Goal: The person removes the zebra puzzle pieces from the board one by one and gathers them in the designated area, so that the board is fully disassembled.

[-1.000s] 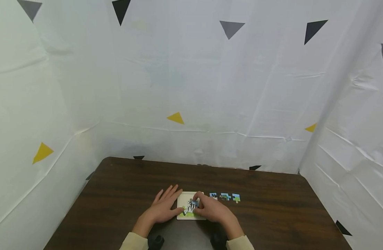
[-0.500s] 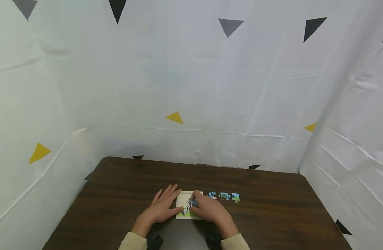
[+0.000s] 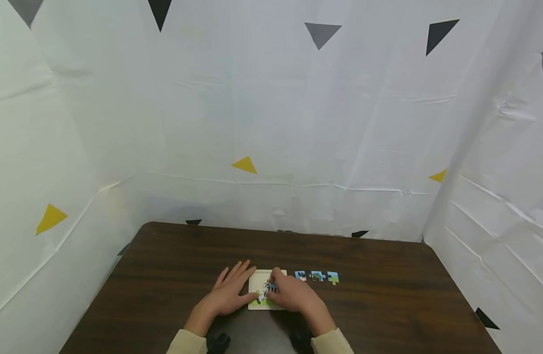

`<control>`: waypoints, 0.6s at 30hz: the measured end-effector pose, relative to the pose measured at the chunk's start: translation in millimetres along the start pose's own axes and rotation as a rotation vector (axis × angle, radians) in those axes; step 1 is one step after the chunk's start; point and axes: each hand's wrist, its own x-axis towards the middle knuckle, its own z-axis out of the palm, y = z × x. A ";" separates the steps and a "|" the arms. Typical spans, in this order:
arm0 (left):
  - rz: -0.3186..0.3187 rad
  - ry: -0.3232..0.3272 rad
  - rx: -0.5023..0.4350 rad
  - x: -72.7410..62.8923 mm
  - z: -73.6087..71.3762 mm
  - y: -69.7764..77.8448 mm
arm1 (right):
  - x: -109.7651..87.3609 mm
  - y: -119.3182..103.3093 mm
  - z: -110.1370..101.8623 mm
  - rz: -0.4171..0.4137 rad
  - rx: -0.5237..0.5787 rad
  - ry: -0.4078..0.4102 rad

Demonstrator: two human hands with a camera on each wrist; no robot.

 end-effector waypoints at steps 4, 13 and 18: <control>0.019 0.002 -0.016 -1.1 0.6 -2.0 | -0.3 -2.0 -0.9 0.009 0.000 -0.011; -0.013 -0.012 0.023 -0.5 0.8 -0.8 | -1.3 -3.0 -3.0 0.014 0.015 -0.029; -0.010 -0.002 0.021 2.1 3.7 -5.0 | -1.6 -4.6 -4.2 0.015 0.025 -0.035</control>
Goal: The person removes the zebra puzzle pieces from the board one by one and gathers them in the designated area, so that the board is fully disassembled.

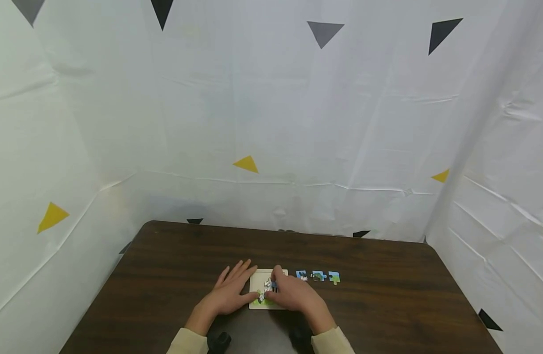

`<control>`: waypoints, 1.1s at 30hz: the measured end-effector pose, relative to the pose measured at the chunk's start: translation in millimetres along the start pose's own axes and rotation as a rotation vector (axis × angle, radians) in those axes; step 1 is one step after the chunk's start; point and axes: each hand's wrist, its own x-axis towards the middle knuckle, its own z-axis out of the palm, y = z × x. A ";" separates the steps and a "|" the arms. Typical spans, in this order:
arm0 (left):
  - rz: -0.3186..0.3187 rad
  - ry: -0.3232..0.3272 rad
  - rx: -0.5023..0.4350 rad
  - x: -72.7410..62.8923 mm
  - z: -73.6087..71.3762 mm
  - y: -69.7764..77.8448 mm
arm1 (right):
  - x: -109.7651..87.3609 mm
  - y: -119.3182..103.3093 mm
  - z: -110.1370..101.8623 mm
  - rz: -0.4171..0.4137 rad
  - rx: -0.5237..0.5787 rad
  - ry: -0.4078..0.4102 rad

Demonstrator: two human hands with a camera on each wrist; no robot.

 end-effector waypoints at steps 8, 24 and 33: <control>0.038 0.029 -0.031 0.8 4.0 -8.4 | 1.1 1.1 -1.2 -0.013 0.068 -0.017; 0.006 -0.003 -0.017 -1.6 -1.7 4.8 | -4.5 10.6 -5.3 -0.054 0.173 -0.014; 0.007 -0.009 -0.008 -2.1 -0.6 6.0 | -5.5 14.2 -6.7 -0.074 0.185 -0.013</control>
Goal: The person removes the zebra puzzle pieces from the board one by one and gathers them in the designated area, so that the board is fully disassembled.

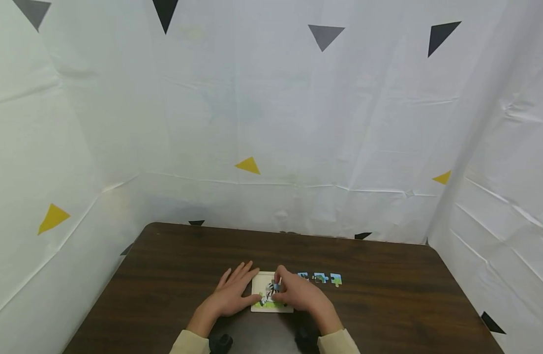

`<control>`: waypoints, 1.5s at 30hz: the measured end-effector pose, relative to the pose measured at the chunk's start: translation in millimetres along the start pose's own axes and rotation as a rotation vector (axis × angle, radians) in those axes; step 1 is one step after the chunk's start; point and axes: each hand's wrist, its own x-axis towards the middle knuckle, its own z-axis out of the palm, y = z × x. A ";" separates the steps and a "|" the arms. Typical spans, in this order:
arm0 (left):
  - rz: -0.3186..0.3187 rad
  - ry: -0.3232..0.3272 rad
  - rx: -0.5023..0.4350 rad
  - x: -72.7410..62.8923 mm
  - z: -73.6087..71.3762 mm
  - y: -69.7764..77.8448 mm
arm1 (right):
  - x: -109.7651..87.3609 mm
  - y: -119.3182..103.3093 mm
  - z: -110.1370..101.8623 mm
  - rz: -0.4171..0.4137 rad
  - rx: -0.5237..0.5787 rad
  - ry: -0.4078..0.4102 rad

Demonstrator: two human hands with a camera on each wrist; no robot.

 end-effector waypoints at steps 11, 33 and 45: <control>0.011 0.004 -0.019 -0.2 -1.0 0.5 | -3.4 -6.3 -7.6 -0.070 -0.065 0.054; 0.011 0.001 -0.007 -1.5 0.6 -0.7 | -2.3 -4.7 -11.6 -0.102 0.013 -0.001; 0.015 0.008 -0.003 0.1 1.5 -3.3 | -6.1 -8.5 -17.1 -0.111 0.012 0.028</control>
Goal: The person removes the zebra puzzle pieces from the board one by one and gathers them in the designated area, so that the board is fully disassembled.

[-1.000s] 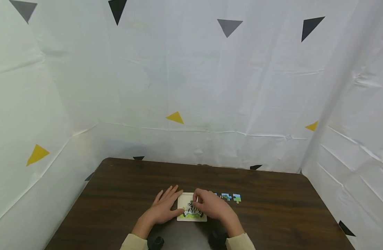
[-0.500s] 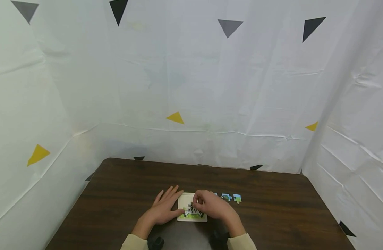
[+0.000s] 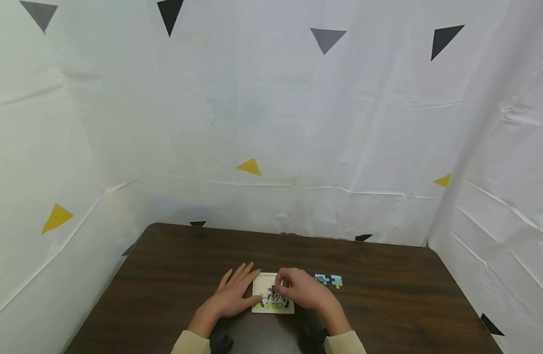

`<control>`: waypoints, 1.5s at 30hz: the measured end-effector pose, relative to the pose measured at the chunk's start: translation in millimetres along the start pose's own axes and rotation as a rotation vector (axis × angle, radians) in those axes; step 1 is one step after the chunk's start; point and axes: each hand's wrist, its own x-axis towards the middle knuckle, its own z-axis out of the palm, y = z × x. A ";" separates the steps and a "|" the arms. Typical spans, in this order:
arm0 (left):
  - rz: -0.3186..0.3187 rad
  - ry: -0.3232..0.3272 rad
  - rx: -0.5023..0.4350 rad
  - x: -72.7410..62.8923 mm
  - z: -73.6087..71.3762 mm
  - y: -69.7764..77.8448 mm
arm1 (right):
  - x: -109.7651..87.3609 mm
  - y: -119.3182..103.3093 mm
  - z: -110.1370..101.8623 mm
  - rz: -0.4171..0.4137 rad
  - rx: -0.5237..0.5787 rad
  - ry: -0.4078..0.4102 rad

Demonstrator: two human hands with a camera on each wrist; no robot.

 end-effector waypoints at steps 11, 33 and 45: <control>0.037 0.056 0.002 5.2 9.2 -13.0 | -16.1 -0.7 -19.5 0.045 0.045 0.052; 0.005 0.037 0.002 7.2 12.8 -17.5 | -51.1 33.6 -61.2 0.078 0.065 0.119; 0.014 0.040 -0.019 4.9 9.5 -13.3 | -64.2 50.6 -69.2 0.117 0.071 -0.002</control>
